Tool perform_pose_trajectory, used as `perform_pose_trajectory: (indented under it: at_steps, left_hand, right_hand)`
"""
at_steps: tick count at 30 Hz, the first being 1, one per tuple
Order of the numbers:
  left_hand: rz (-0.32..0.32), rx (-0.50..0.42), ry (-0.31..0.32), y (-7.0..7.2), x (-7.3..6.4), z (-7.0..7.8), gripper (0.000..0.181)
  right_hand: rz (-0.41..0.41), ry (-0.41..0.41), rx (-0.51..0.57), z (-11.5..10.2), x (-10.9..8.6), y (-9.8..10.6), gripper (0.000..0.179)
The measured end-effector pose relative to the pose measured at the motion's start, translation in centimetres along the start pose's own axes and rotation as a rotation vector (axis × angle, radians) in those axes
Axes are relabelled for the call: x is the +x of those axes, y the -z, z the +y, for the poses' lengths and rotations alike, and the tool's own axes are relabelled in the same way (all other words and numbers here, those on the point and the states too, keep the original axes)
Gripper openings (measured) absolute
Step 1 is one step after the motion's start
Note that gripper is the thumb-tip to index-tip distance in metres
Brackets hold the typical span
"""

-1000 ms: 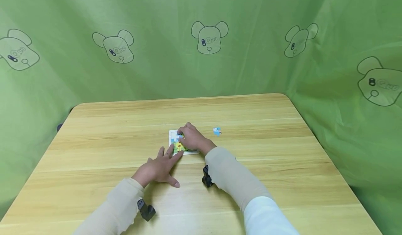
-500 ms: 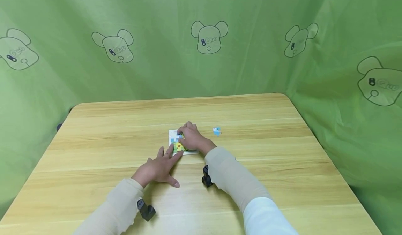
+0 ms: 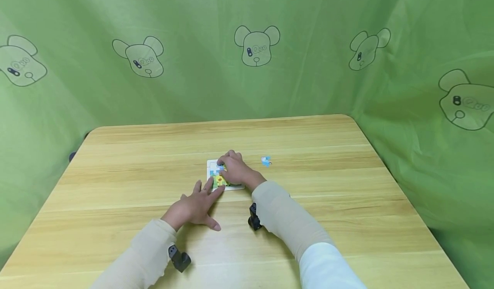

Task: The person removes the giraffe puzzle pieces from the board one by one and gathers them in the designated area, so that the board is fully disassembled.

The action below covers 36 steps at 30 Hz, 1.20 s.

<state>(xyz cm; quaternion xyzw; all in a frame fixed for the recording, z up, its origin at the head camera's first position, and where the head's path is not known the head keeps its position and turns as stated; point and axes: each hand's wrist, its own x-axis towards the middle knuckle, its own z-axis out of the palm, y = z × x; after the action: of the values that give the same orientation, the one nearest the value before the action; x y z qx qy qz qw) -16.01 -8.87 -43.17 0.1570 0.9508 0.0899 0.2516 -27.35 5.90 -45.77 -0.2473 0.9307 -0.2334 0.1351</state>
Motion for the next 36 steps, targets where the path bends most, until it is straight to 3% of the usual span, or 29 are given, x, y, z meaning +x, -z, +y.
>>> perform_pose_trajectory:
  at_steps: [16, 36]
  left_hand:
    - [0.005, -0.001, -0.006, -0.08, 0.0, -0.03, 0.111]
    - [0.007, 0.004, -0.002, -0.12, 0.07, -0.06, 0.112]
  right_hand:
    - [-0.012, -0.031, -0.003, -0.3, -0.11, 0.16, 0.047]
    - [0.054, -0.031, 0.058, 0.25, -0.28, 0.08, 0.057]
